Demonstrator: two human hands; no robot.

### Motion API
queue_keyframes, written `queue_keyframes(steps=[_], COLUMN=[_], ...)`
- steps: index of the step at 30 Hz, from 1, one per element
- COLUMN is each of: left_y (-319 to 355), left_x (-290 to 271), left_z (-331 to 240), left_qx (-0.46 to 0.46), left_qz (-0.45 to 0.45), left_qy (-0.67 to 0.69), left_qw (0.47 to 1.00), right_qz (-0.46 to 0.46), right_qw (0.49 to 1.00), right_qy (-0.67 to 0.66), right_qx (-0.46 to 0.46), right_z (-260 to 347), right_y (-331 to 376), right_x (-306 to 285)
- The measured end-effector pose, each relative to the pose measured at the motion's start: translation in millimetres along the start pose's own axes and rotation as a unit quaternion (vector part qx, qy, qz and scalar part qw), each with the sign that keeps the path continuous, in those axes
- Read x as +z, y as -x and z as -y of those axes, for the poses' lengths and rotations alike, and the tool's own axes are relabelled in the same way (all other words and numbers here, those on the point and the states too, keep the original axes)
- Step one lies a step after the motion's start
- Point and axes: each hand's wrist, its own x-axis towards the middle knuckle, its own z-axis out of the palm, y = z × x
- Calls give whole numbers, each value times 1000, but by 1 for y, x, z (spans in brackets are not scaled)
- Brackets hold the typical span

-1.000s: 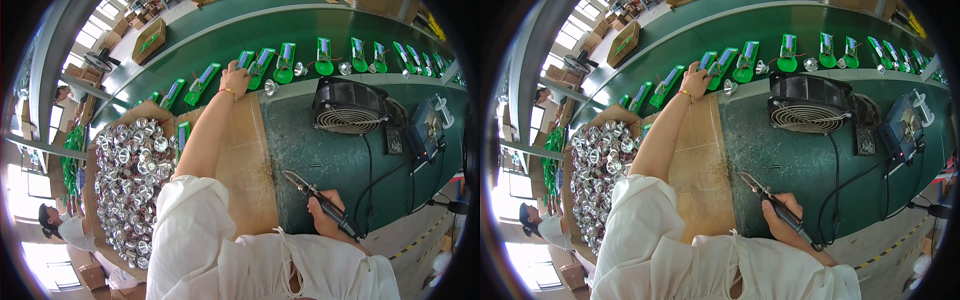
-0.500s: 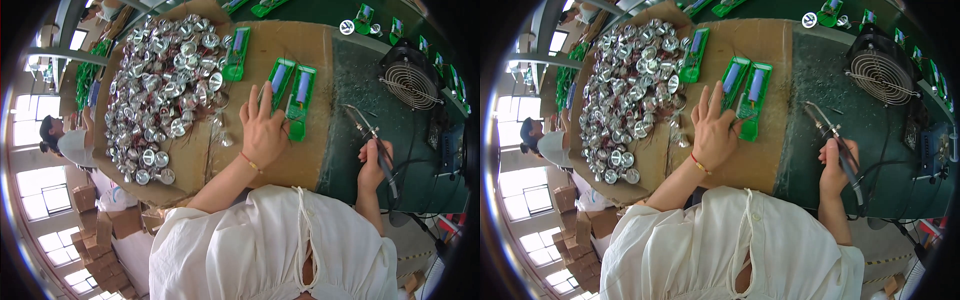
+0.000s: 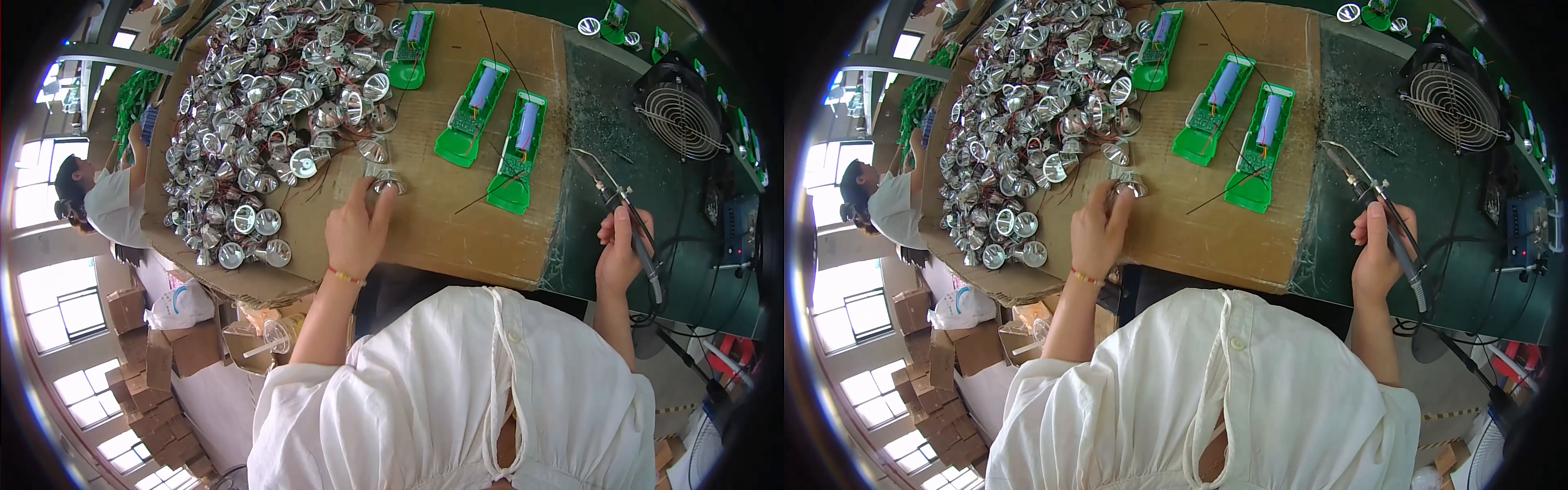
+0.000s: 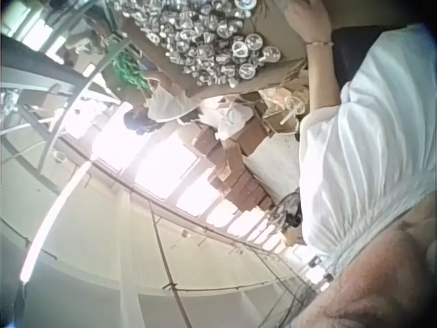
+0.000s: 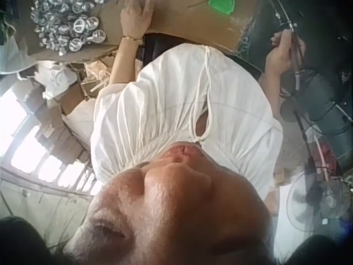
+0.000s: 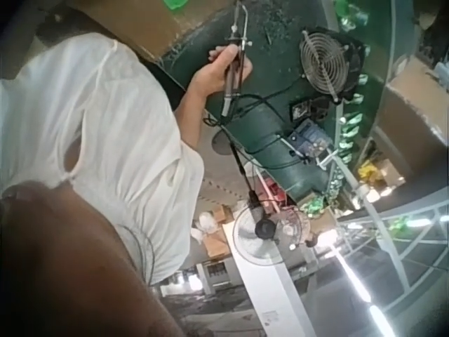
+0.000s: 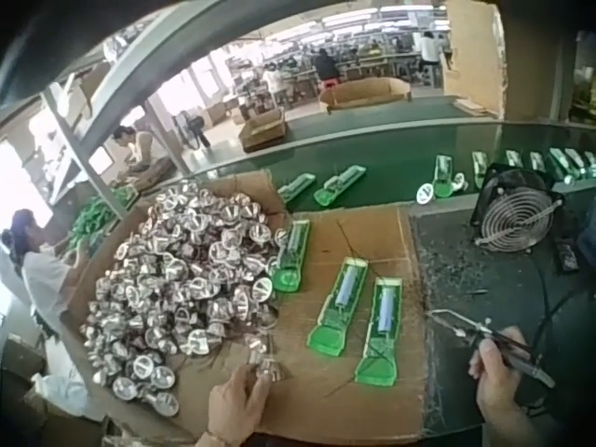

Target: The person is soldering electrical components onto a circuit board for LED light assemblies at a factory workstation.

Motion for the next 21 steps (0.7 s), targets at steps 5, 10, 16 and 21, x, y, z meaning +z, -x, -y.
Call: queue_keyframes(steps=[5, 10, 16, 21], left_y=[-21, -22, -22, -27], left_x=[21, 36, 35, 48], left_z=[-19, -44, -60, -78], left_qx=[162, 314, 86, 33], left_qz=[-58, -33, 157, 155], left_qy=[48, 142, 374, 379], left_qw=[984, 938, 910, 912], right_qz=[31, 74, 124, 171], right_qw=[999, 997, 992, 985], right_qy=[-6, -13, 11, 23], right_qx=[9, 17, 22, -14], right_z=[13, 25, 31, 22], right_y=[11, 29, 38, 33], right_x=[5, 8, 12, 18])
